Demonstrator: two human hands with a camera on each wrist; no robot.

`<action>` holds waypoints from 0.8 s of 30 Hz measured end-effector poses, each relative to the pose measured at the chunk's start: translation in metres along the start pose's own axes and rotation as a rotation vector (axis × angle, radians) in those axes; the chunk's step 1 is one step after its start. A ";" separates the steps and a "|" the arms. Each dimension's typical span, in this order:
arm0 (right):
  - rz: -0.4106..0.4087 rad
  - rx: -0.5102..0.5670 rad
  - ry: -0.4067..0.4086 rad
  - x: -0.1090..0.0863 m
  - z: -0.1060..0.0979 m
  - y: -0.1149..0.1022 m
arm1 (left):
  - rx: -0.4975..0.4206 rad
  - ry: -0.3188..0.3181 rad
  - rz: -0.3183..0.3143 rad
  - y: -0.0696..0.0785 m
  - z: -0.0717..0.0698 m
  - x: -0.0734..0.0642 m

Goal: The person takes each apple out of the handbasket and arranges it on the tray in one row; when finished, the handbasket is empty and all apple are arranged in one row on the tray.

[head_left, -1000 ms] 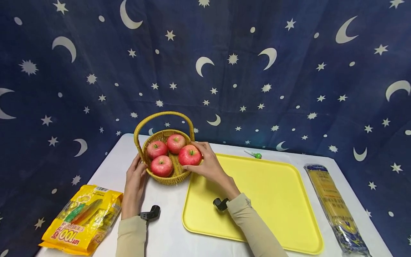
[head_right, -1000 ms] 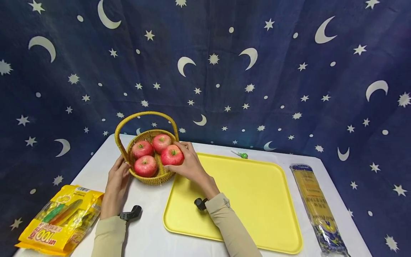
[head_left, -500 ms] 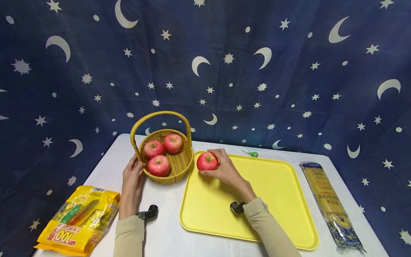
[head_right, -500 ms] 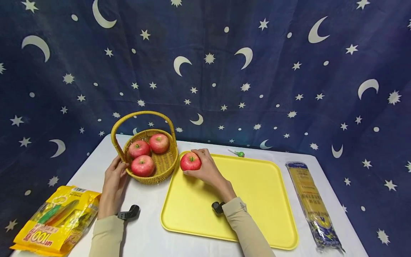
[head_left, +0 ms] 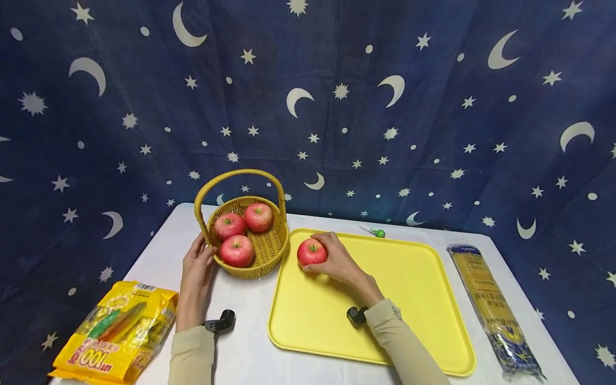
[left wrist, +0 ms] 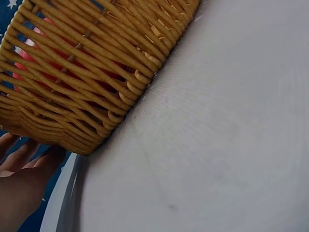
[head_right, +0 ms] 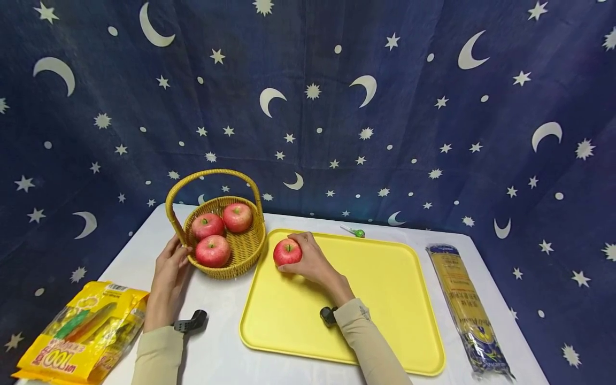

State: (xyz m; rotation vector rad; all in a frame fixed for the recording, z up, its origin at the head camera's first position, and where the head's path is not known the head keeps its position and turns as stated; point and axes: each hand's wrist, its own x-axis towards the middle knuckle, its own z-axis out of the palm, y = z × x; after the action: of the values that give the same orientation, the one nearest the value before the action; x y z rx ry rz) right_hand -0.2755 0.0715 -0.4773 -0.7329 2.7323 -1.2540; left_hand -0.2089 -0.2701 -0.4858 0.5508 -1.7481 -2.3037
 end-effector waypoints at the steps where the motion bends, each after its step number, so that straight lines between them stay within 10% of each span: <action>1: 0.004 -0.002 -0.012 0.000 0.000 -0.001 | 0.004 0.001 -0.005 0.000 0.000 -0.001; 12: 0.014 -0.070 -0.082 0.000 -0.011 -0.016 | -0.025 -0.029 -0.007 0.001 -0.001 -0.002; 24: -0.170 -0.004 -0.013 0.021 -0.004 -0.053 | -0.015 -0.036 0.002 -0.001 -0.003 -0.001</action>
State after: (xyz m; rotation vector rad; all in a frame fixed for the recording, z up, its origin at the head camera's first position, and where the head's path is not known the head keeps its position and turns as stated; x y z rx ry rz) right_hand -0.2745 0.0356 -0.4328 -0.9880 2.7119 -1.2682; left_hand -0.2069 -0.2719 -0.4872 0.5075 -1.7445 -2.3373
